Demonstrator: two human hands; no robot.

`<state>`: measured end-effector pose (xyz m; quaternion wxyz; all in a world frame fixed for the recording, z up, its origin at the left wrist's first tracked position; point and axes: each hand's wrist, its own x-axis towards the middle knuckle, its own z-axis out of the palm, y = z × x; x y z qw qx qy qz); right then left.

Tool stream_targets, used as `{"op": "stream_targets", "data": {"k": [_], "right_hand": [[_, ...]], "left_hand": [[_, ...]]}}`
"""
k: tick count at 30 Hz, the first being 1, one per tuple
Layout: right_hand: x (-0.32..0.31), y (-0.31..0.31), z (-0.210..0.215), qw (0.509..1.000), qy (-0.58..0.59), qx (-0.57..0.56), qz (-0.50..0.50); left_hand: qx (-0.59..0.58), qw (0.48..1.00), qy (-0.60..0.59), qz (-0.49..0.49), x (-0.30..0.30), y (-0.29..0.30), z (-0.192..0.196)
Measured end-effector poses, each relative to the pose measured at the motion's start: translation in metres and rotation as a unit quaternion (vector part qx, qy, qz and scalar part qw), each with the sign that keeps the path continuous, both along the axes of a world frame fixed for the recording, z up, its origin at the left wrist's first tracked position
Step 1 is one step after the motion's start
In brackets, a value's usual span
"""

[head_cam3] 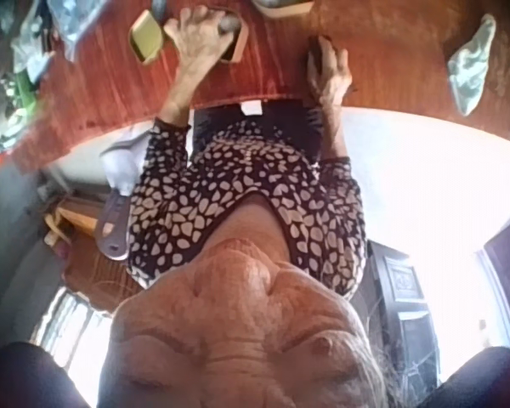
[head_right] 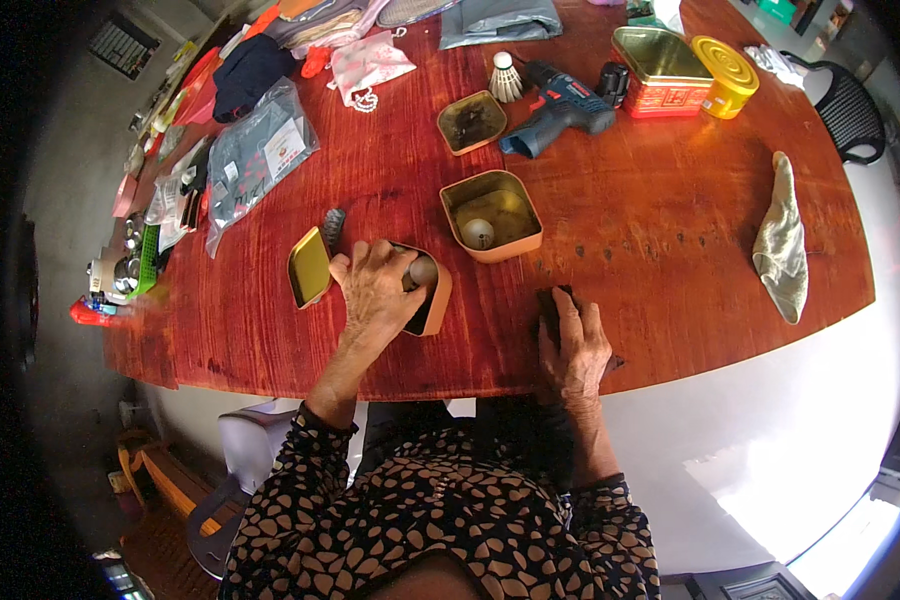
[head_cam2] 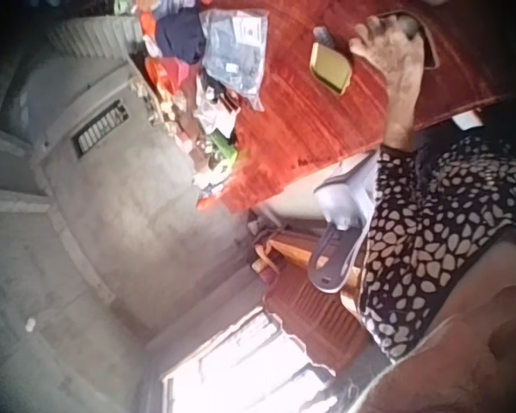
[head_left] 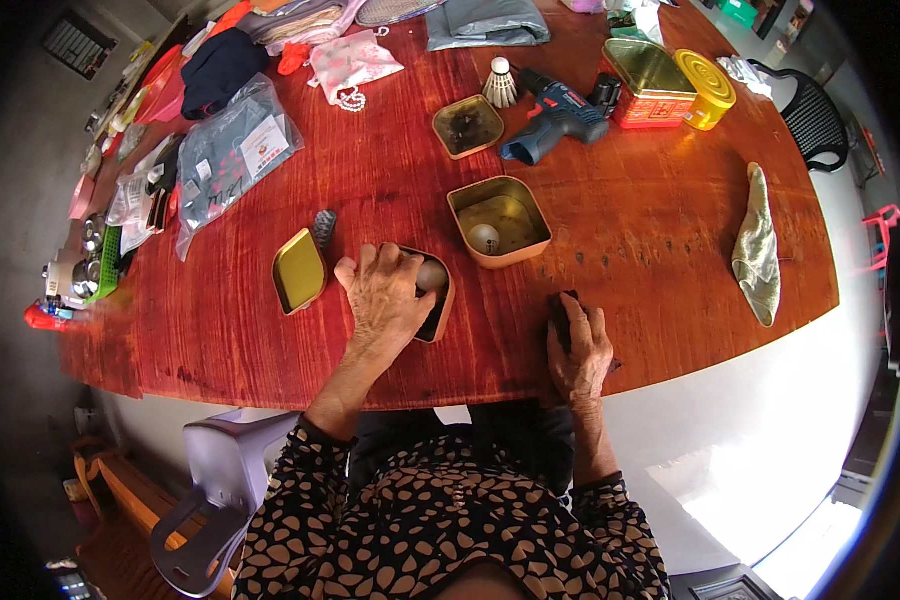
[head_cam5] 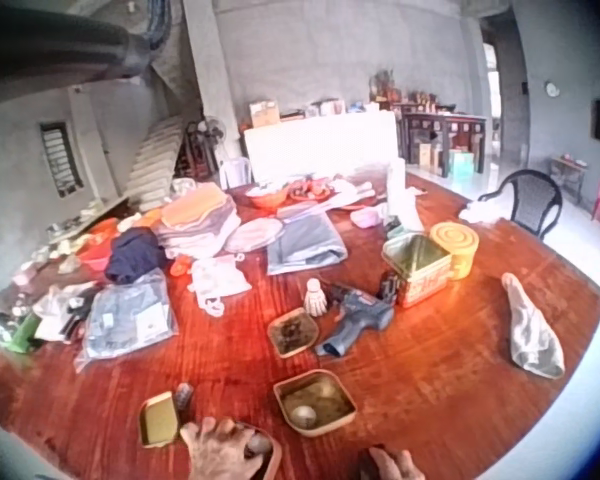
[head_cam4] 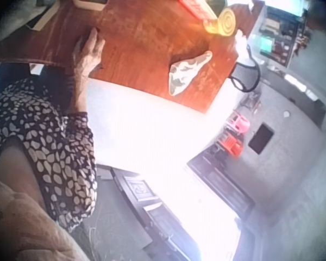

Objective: The person cleans a small metal tin and several white spherical objects using a dark cloth. They wipe the inside and outside of the tin, then pick up the spheres one by one to wipe them individually before placing them back into the tin.

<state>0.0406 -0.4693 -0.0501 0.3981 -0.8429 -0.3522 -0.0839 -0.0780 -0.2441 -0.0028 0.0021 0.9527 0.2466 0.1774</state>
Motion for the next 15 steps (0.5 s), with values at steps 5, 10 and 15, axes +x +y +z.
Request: {"op": "stream_targets", "data": {"k": [5,10,15], "right_hand": [[-0.002,0.0,-0.001,1.0,-0.008,-0.002,-0.005],[-0.003,0.0,0.006,1.0,0.014,0.022,-0.009],[-0.011,-0.004,0.03,0.955,0.188,0.225,0.048]], "left_hand": [[0.003,1.0,-0.025,0.013,0.0,-0.004,-0.001],[-0.29,0.926,-0.235,-0.055,-0.014,-0.011,0.03],[-0.67,0.644,-0.326,-0.171,-0.018,-0.053,0.041]]}}
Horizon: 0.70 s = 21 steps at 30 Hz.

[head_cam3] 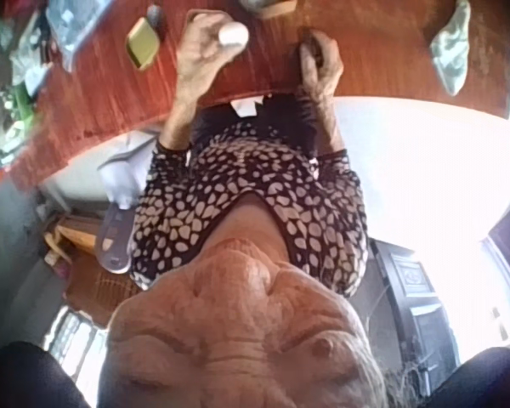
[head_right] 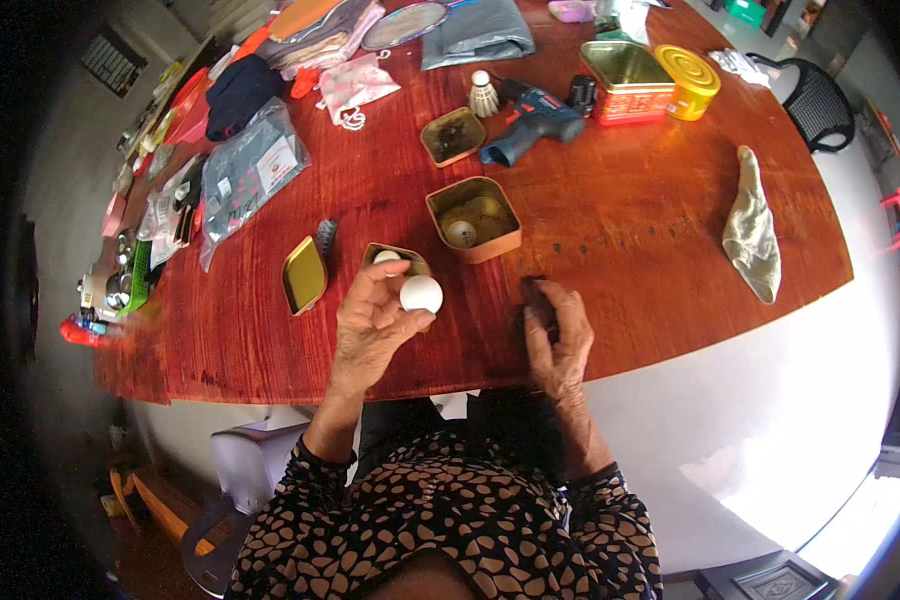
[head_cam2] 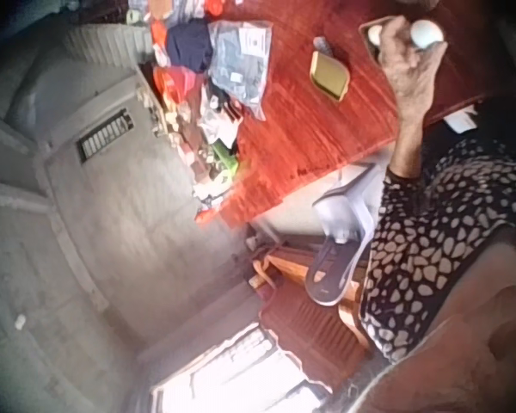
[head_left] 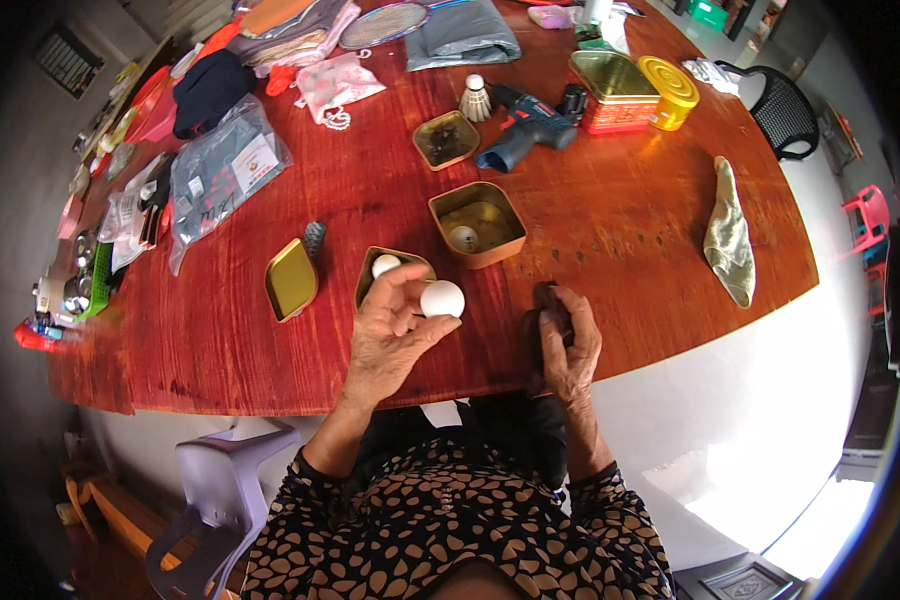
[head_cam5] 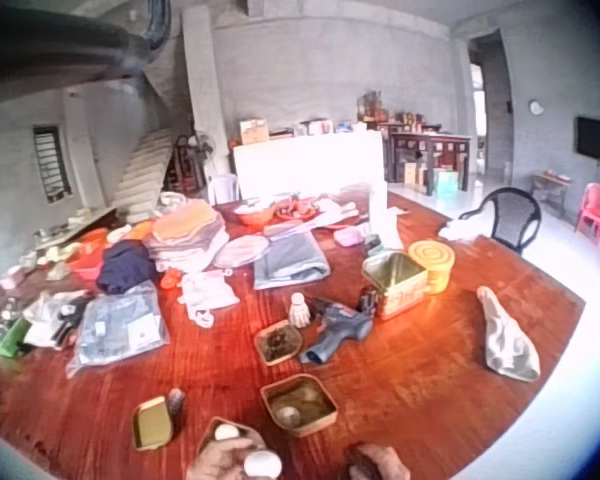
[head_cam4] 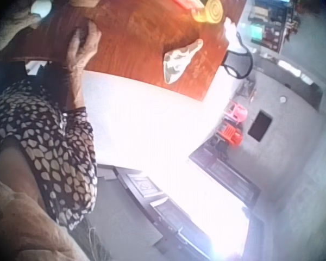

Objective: The person cleans a small metal tin and several white spherical objects using a dark cloth. They wipe the inside and outside of the tin, then pick up the spheres one by one to wipe them individually before placing them back into the tin.

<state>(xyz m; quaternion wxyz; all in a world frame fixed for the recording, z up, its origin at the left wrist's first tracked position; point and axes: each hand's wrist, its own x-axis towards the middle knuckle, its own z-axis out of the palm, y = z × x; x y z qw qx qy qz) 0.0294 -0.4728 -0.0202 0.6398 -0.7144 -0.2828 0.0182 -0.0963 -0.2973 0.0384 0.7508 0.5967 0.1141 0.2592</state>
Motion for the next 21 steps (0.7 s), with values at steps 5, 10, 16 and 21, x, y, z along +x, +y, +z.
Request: {"op": "stream_targets", "data": {"k": [5,10,16,21], "right_hand": [[-0.041,0.016,0.055,0.983,-0.157,0.042,0.086],[-0.042,0.023,0.052,0.995,-0.044,0.049,0.069],[-0.015,0.02,0.066,0.943,0.287,0.04,0.164],[-0.033,0.024,0.056,0.992,0.002,0.023,0.127]], "left_hand": [[-0.171,0.985,-0.014,-0.026,0.008,-0.036,-0.015],[-0.19,0.981,-0.005,-0.048,0.004,-0.047,-0.016],[-0.192,0.977,0.006,-0.094,-0.008,-0.052,-0.014],[-0.315,0.944,-0.038,-0.086,-0.007,-0.051,-0.023]]}}
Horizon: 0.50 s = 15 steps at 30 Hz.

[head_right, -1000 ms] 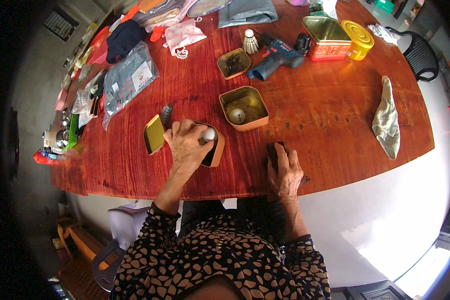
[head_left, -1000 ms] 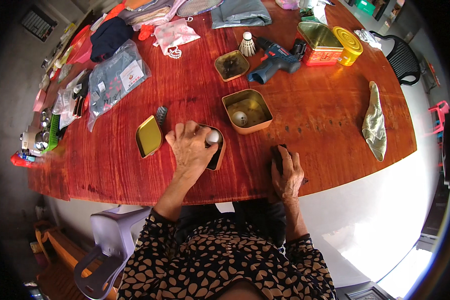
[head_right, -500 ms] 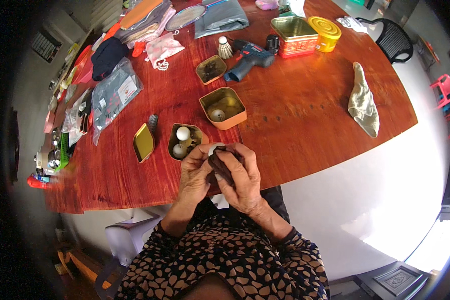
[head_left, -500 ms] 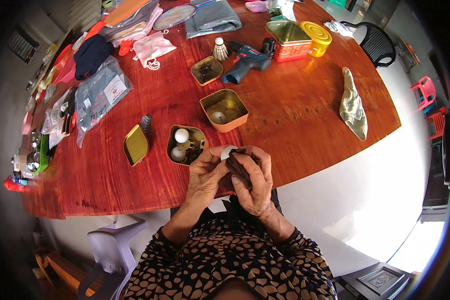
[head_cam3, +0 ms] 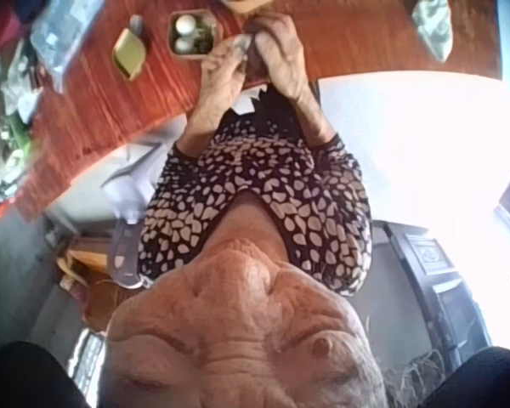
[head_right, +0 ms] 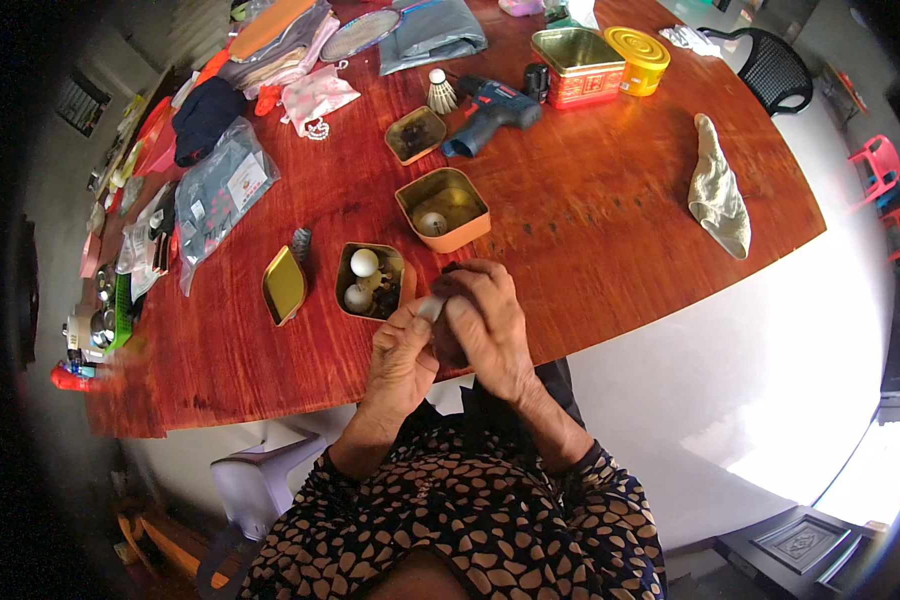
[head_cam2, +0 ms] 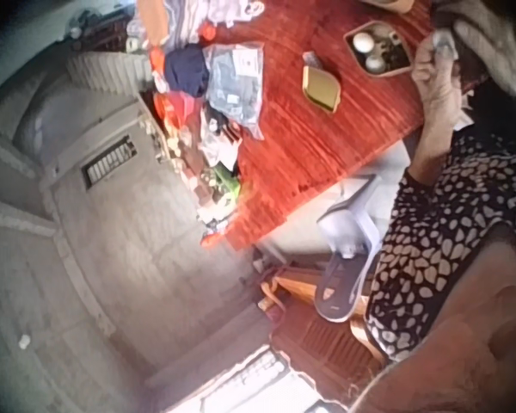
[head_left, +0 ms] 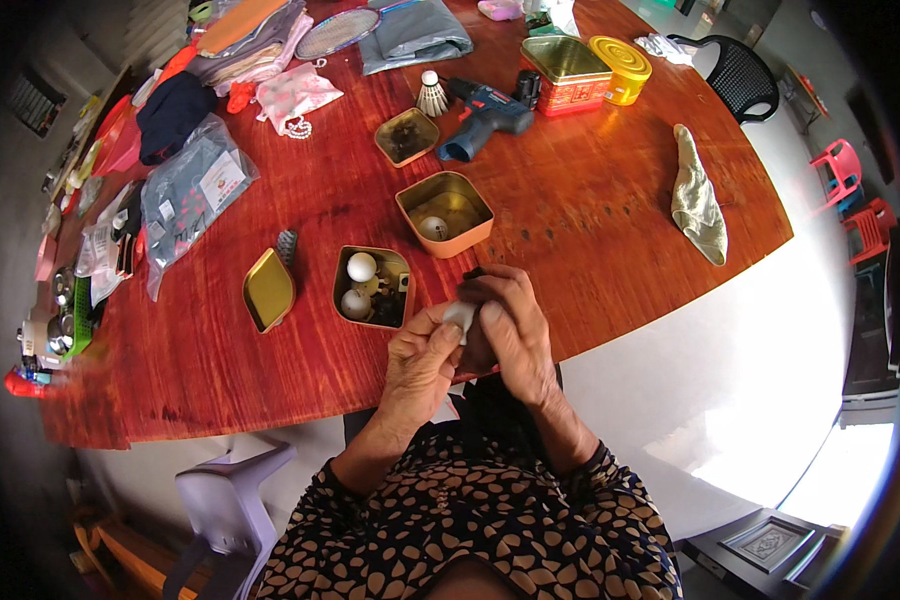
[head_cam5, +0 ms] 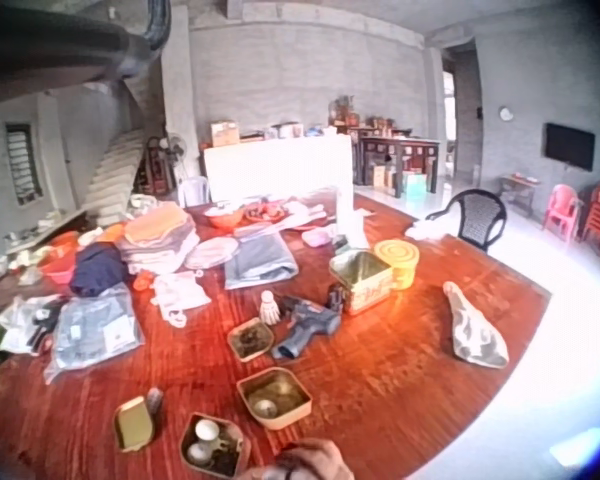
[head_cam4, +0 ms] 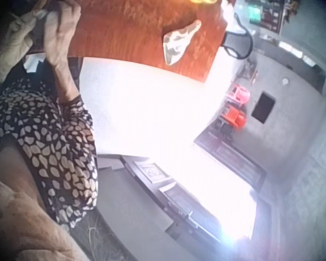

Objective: The person cleans a small metal tin and several white spherical objects using a dark cloth. They wipe the inside and outside of the tin, then pick up the spheres one by one to wipe them individually before placing them back into the tin.

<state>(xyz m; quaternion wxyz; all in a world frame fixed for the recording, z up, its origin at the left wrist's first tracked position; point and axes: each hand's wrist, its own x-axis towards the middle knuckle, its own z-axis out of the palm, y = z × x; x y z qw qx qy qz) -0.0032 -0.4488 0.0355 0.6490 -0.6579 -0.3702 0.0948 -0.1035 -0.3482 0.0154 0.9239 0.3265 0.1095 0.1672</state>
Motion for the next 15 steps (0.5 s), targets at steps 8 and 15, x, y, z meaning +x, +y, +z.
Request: {"op": "stream_targets", "data": {"k": [8,15], "right_hand": [[-0.034,-0.019,0.022,0.95,-0.271,-0.155,0.006],[-0.005,-0.024,0.024,0.968,0.215,-0.024,-0.129]], "left_hand": [[-0.046,0.999,0.013,-0.002,0.0,0.006,0.003],[0.041,0.997,0.046,0.046,-0.004,0.01,0.005]]}}
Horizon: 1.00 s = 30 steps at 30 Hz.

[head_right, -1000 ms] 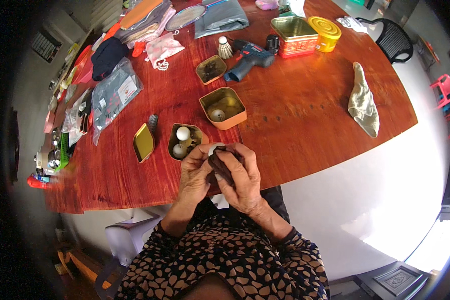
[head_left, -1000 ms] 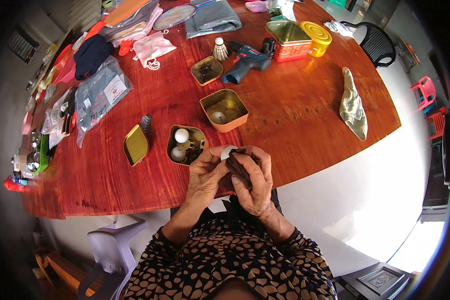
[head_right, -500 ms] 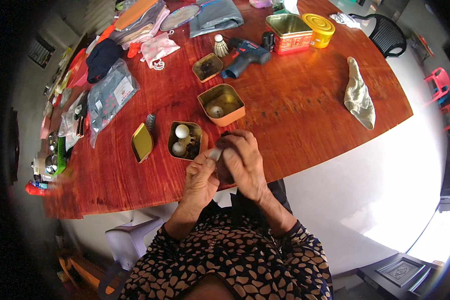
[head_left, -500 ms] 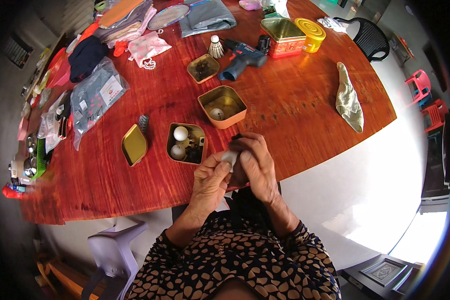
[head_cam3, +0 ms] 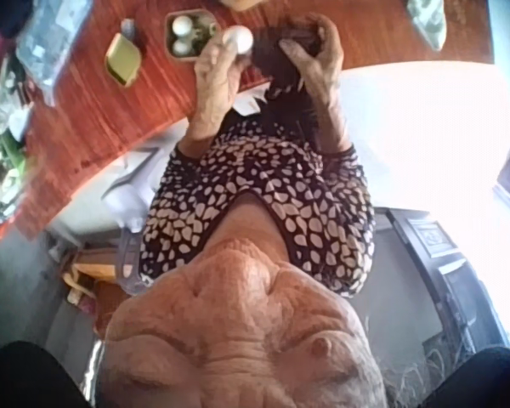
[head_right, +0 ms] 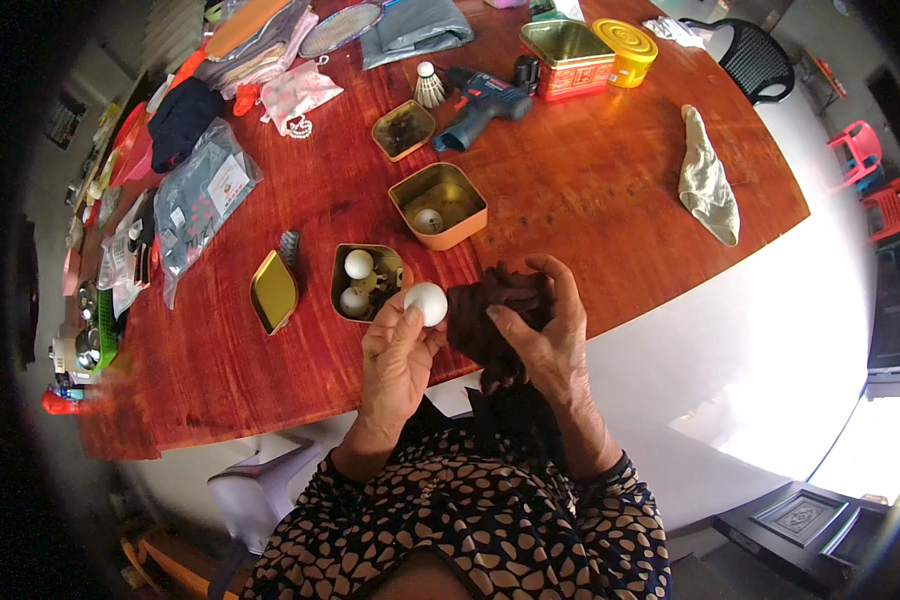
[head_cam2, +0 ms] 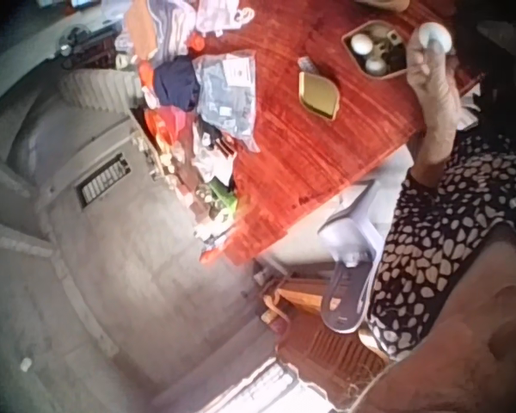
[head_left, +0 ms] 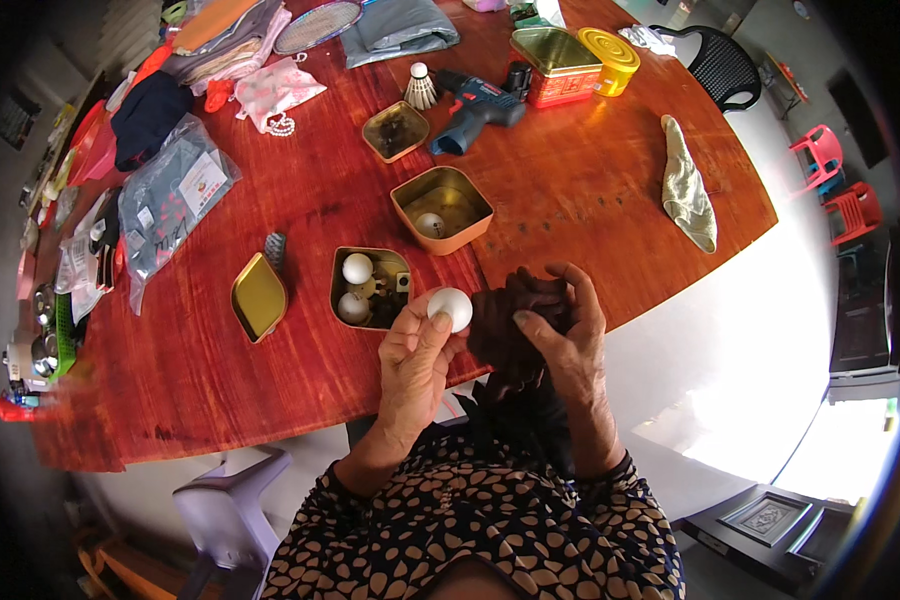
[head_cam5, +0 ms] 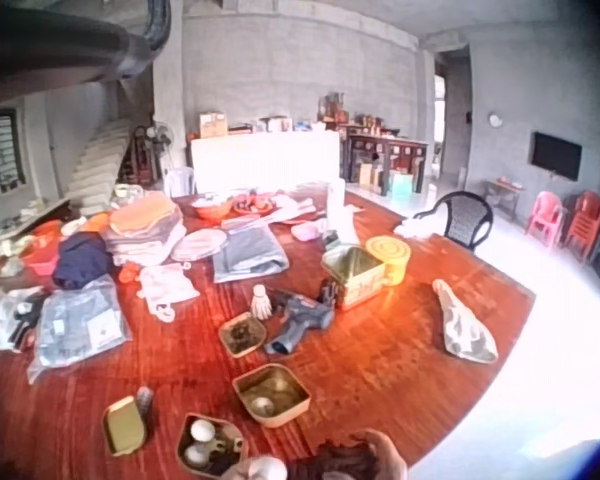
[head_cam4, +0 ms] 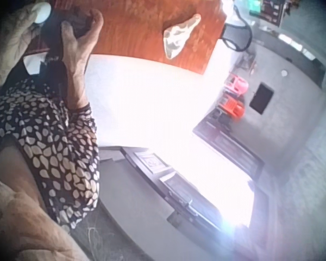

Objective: The person cleans a small metal tin and several white spherical objects using a dark cloth. They wipe the inside and outside of the tin, then pick up the spheres one by one to wipe them individually before placing them back into the tin.

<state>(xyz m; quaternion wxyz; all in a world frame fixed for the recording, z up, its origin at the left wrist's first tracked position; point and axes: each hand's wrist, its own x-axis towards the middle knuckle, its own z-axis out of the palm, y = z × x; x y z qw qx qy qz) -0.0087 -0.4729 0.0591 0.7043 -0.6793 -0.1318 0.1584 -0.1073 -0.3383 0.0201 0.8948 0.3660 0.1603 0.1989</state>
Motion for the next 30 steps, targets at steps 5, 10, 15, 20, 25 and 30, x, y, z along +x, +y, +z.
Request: {"op": "stream_targets", "data": {"k": [5,10,15,20,25,30], "right_hand": [[0.002,-0.005,-0.001,0.992,-0.117,-0.048,-0.031],[-0.01,0.003,-0.013,0.926,-0.368,0.024,0.077],[0.004,0.001,-0.019,0.96,-0.238,0.061,0.134],[0.016,-0.004,-0.008,0.973,0.02,0.116,0.199],[0.005,-0.003,-0.014,0.92,-0.349,0.044,0.174],[-0.006,-0.013,-0.006,0.86,-0.485,-0.011,0.158]], "left_hand": [[0.106,0.994,0.012,0.004,0.003,-0.008,0.002],[-0.061,0.993,-0.07,-0.066,0.016,-0.025,0.014],[0.008,0.995,-0.066,-0.075,0.013,-0.026,0.007],[0.08,0.99,-0.008,-0.113,0.005,-0.023,0.011],[0.089,0.996,-0.026,-0.017,0.005,-0.021,0.013],[0.19,0.979,-0.05,-0.048,-0.005,-0.015,0.016]]}}
